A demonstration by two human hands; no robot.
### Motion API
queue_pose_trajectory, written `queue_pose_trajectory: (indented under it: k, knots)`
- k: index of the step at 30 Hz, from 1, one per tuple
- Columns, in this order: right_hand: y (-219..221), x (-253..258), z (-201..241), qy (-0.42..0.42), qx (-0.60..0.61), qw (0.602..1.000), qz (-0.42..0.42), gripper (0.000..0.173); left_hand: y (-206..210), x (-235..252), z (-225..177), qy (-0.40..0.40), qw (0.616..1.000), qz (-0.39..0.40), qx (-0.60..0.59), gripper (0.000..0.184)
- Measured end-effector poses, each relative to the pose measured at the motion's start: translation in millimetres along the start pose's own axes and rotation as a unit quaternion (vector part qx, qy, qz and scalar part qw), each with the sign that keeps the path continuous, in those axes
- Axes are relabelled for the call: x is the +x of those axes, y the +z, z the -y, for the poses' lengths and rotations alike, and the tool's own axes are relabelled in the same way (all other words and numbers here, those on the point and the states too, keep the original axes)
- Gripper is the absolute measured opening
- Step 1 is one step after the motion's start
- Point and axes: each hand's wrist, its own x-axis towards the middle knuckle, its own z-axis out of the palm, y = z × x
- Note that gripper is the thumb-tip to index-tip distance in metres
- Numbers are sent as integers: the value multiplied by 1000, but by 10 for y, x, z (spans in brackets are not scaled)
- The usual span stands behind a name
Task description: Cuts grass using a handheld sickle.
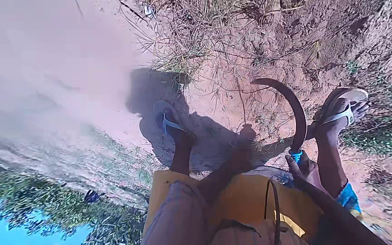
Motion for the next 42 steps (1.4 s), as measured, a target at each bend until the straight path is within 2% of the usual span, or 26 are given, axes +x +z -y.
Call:
queue_pose_trajectory:
  k: [2, 4, 5, 8, 10, 12, 14, 17, 21, 24, 27, 29, 31, 33, 34, 35, 38, 40, 42]
  knots:
    - [-106, 140, 52, -69, 55, 992, -85, 57, -654, -45, -133, 61, 995, -77, 7, 52]
    - [-264, 292, 220, -75, 108, 983, -127, 56, -1429, -39, -332, 99, 961, -253, 46, 37]
    - [-330, 342, 282, -72, 130, 978, -144, 55, -1828, -36, -470, 102, 938, -323, 75, 37]
    - [-390, 423, 306, -62, 177, 966, -179, 53, -2791, 59, -799, 24, 886, -425, 186, 52]
    - [-390, 468, 228, -59, 193, 964, -175, 53, -3123, 137, -907, -54, 871, -462, 161, 68]
    - [-358, 546, 141, -64, 184, 966, -173, 53, -3285, 186, -884, -126, 855, -494, 92, 72]
    - [-360, 700, 101, -67, 149, 972, -169, 54, -3398, 231, -761, -151, 853, -493, 79, 57]
    - [-391, 1023, 167, -87, 102, 980, -148, 58, -3452, 189, -556, -127, 872, -465, 90, 40]
    - [-551, 1632, 602, -133, 35, 983, -126, 50, -3452, 99, -544, -107, 886, -452, 17, 41]
    - [-511, 1890, 626, -78, -75, 993, -54, 47, -3316, 161, -433, -71, 889, -451, -22, 38]
    - [-470, 1596, 193, 0, -145, 989, -7, 47, -2969, 58, -468, -66, 896, -438, -32, 37]
    - [-461, 1096, -98, 35, -150, 987, 34, 49, -2543, -49, -385, -100, 915, -391, 22, 39]
    - [-573, 808, -145, 73, -129, 987, 60, 52, -2205, -94, -301, -107, 936, -319, 104, 38]
    - [-620, 718, -38, 42, -103, 993, 27, 51, -2001, -36, -216, -93, 951, -265, 129, 34]
    - [-624, 739, 33, 11, -87, 996, 4, 51, -1994, -38, -223, -86, 949, -271, 134, 34]
    - [-631, 826, 130, -19, -74, 997, -22, 52, -2106, -86, -298, -75, 940, -299, 147, 35]
    - [-620, 1144, 470, -63, -13, 995, -78, 51, -2825, -169, -539, -17, 885, -415, 212, 36]
    - [-519, 1210, 549, -54, 31, 995, -78, 51, -3321, -1, -404, 13, 851, -474, 227, 36]
    - [-445, 1235, 537, -59, 47, 994, -82, 53, -3643, 30, -238, -18, 838, -499, 221, 40]
